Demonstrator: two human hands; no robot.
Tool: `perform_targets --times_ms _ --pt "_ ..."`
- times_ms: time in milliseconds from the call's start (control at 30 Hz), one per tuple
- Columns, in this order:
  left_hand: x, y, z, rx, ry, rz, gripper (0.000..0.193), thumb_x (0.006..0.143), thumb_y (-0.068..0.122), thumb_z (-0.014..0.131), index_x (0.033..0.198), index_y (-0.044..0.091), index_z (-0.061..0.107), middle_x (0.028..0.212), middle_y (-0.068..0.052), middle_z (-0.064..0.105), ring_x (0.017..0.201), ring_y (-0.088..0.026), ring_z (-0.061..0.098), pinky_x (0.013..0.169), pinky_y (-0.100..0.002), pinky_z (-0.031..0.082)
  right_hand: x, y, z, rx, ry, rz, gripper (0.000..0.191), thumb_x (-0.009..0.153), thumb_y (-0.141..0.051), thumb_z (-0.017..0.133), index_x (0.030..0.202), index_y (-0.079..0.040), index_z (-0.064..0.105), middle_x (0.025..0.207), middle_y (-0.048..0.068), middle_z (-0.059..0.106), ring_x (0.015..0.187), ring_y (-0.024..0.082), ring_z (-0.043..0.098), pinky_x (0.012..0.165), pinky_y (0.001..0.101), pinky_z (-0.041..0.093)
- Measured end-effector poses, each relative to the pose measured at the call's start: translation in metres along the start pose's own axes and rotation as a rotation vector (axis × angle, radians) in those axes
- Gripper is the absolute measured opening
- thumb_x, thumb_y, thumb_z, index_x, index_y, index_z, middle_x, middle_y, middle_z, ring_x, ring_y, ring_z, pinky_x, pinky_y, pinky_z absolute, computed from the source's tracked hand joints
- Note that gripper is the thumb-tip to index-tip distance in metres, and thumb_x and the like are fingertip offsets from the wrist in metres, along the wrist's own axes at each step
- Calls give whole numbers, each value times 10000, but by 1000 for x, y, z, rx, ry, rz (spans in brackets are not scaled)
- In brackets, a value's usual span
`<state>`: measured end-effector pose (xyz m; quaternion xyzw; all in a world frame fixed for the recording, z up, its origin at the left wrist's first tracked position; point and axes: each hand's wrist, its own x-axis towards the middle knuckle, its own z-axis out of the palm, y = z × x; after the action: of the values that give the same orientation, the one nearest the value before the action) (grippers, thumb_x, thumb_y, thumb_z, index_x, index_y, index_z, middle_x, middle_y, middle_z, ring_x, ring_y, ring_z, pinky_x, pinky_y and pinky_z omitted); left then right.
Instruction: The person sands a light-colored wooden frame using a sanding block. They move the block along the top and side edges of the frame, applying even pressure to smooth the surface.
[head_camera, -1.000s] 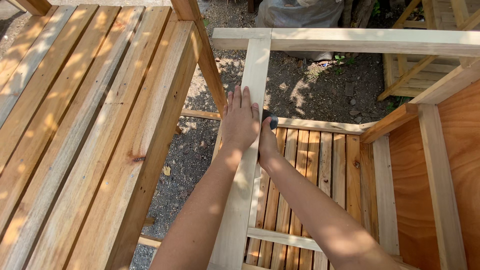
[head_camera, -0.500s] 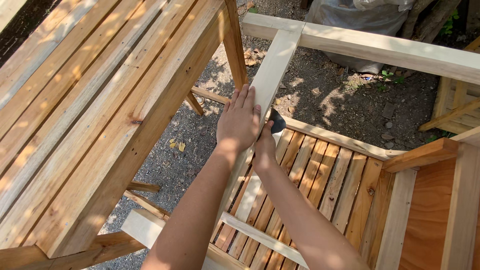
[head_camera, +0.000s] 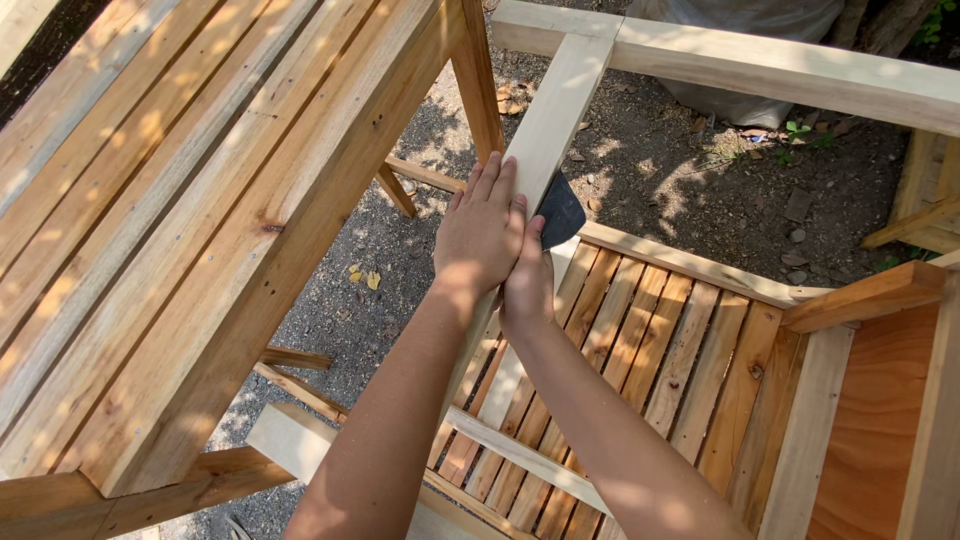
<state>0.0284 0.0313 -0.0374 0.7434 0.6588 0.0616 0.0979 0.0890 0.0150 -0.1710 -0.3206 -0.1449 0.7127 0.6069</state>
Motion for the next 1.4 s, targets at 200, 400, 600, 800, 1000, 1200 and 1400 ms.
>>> perform_targets --times_ms 200,400,600,800,1000,1200,1400 --pt "0 0 1 10 45 14 597 1067 375 274 1610 127 245 1689 -87 217 1551 -274 208 1250 -447 196 -9 -7 4 -184 216 210 735 1104 -551 263 1545 -20 518 1531 252 523 1384 466 309 1110 568 215" --pt "-2 -1 2 2 14 6 627 1048 414 304 1606 135 247 1687 -75 214 1551 -271 200 1247 -445 190 3 1 2 8 92 11 645 1064 -497 335 1464 -19 497 1409 93 614 1295 189 582 1080 347 458" --pt "0 0 2 3 38 2 598 1060 373 278 1611 142 255 1693 -67 218 1560 -260 204 1257 -444 186 2 8 -8 -12 76 -35 660 1082 -485 333 1472 23 492 1437 109 601 1305 211 577 1080 350 453" --pt "0 -1 3 -4 10 6 601 1054 372 276 1610 149 242 1694 -70 196 1561 -258 179 1257 -440 162 -5 6 0 -23 80 -18 612 1074 -464 340 1464 -14 481 1397 89 613 1286 188 585 1085 343 461" --pt "-2 1 0 64 14 31 599 1063 366 262 1615 137 220 1695 -89 172 1556 -269 171 1251 -444 158 -5 3 -3 -58 126 -27 652 1071 -492 358 1453 13 515 1402 114 612 1283 213 578 1067 367 455" --pt "-3 2 -2 14 -8 11 594 1067 375 270 1619 160 238 1706 -66 166 1574 -257 158 1268 -441 157 8 2 -6 -30 4 -20 693 1052 -537 317 1513 -35 443 1477 113 560 1340 195 555 1108 341 447" --pt "-12 -2 -4 23 -13 30 597 1063 394 271 1611 160 243 1703 -61 144 1564 -261 133 1260 -428 148 -7 0 -2 -121 48 63 724 1026 -565 308 1545 -71 415 1528 76 531 1379 196 509 1150 371 369"
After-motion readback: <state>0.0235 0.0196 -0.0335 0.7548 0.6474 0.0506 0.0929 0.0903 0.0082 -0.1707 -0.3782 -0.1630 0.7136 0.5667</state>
